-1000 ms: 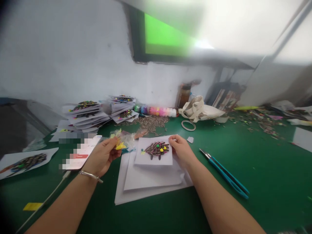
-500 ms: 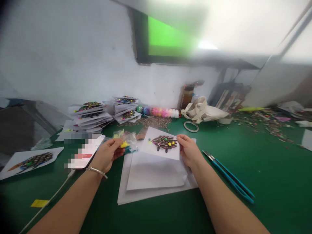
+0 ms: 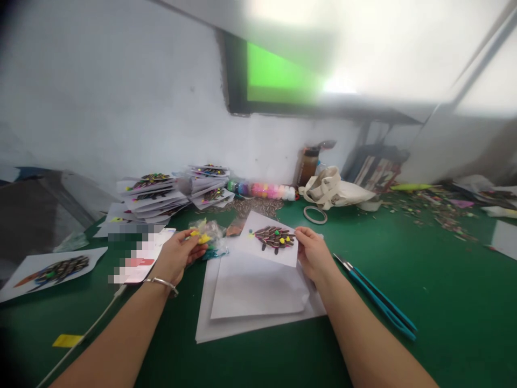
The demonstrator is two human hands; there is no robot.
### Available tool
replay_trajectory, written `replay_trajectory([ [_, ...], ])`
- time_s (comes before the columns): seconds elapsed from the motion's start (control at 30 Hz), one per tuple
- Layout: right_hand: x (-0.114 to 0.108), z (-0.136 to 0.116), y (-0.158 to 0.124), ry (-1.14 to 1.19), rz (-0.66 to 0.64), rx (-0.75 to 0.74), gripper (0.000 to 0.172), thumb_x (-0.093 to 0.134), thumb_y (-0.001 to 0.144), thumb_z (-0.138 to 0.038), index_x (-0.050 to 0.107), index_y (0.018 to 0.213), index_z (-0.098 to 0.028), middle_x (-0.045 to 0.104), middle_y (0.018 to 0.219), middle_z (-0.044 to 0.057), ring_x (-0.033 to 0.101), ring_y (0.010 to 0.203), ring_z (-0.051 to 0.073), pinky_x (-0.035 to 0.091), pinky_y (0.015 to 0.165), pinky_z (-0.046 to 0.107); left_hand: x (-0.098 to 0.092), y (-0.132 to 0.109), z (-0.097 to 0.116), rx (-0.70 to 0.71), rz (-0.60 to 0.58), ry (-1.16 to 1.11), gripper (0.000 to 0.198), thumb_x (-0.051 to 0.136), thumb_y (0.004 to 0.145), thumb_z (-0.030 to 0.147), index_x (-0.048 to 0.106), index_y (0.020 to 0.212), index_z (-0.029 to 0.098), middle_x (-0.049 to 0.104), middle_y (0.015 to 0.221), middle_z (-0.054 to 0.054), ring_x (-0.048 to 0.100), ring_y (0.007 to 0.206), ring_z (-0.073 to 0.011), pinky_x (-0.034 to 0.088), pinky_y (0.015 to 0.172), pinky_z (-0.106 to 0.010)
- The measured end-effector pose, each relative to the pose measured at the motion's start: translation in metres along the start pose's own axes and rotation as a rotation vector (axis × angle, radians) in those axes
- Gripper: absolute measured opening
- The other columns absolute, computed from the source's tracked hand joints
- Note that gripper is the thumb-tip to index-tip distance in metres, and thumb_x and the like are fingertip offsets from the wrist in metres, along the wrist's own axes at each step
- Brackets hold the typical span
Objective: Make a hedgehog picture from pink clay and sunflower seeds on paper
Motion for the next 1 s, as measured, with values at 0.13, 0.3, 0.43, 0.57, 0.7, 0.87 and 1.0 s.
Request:
replay_trajectory([
  [0.13,0.011,-0.009,-0.001,-0.027,-0.02,-0.02,0.025,0.078,0.059,-0.024,0.058,0.073,-0.02,0.061,0.062,-0.003,0.056,0.053,0.013,0.047,0.05,0.025,-0.002,-0.002,0.004,0.021,-0.022,-0.015,0.031,0.069,0.074,0.014,0.056,0.102,0.014,0.069,0.07,-0.004,0.068,0.061,-0.0154,0.057,0.059,-0.024],
  [0.3,0.044,-0.02,0.014,-0.043,-0.077,-0.046,0.022,0.077,0.061,-0.024,0.059,0.073,-0.021,0.06,0.061,-0.003,0.057,0.054,0.013,0.047,0.048,0.025,-0.004,-0.002,0.002,0.032,-0.049,-0.031,0.033,0.071,0.072,0.013,0.057,0.101,0.015,0.068,0.068,-0.002,0.068,0.062,-0.0163,0.057,0.059,-0.026],
  [0.43,0.083,-0.024,0.04,-0.016,-0.125,-0.048,0.02,0.074,0.063,-0.022,0.057,0.074,-0.02,0.06,0.061,-0.003,0.057,0.053,0.012,0.048,0.05,0.025,-0.005,-0.001,0.002,0.032,-0.051,-0.018,0.028,0.068,0.075,0.013,0.056,0.1,0.015,0.069,0.068,-0.003,0.068,0.061,-0.016,0.056,0.059,-0.026],
  [0.57,0.123,-0.026,0.075,0.019,-0.126,-0.067,0.017,0.07,0.067,-0.02,0.054,0.074,-0.021,0.062,0.063,-0.002,0.06,0.057,0.014,0.052,0.055,0.027,-0.006,-0.002,0.002,0.01,-0.04,-0.044,0.029,0.066,0.076,0.014,0.056,0.102,0.015,0.069,0.071,-0.003,0.068,0.062,-0.0158,0.056,0.06,-0.027],
  [0.7,0.174,-0.032,0.128,0.019,-0.103,-0.082,0.013,0.066,0.073,-0.016,0.054,0.078,-0.02,0.064,0.068,-0.002,0.063,0.063,0.015,0.052,0.059,0.028,-0.004,-0.002,-0.003,-0.008,-0.062,-0.054,0.033,0.07,0.073,0.019,0.057,0.103,0.015,0.07,0.073,-0.004,0.068,0.064,-0.017,0.056,0.061,-0.027],
  [0.87,0.255,-0.036,0.204,-0.036,-0.111,-0.05,0.023,0.056,0.089,-0.026,0.056,0.11,-0.017,0.061,0.108,0.006,0.061,0.091,0.018,0.053,0.077,0.035,-0.002,0.001,-0.02,-0.067,-0.064,-0.083,0.043,0.075,0.066,0.029,0.058,0.102,0.015,0.068,0.065,-0.002,0.066,0.058,-0.0177,0.055,0.057,-0.028],
  [1.0,0.274,-0.016,0.225,-0.124,-0.099,0.017,0.033,0.054,0.091,-0.032,0.053,0.119,-0.016,0.055,0.119,0.009,0.058,0.1,0.021,0.051,0.084,0.042,-0.001,-0.001,-0.022,-0.113,-0.063,-0.091,0.042,0.075,0.064,0.032,0.059,0.098,0.014,0.068,0.066,-0.002,0.066,0.057,-0.0186,0.054,0.055,-0.029],
])
Point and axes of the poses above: each hand's wrist, its own y-axis towards the middle knuckle, its own x-axis out of the palm, z = x × y, the point moved 6 cm from there along y, towards the middle knuckle
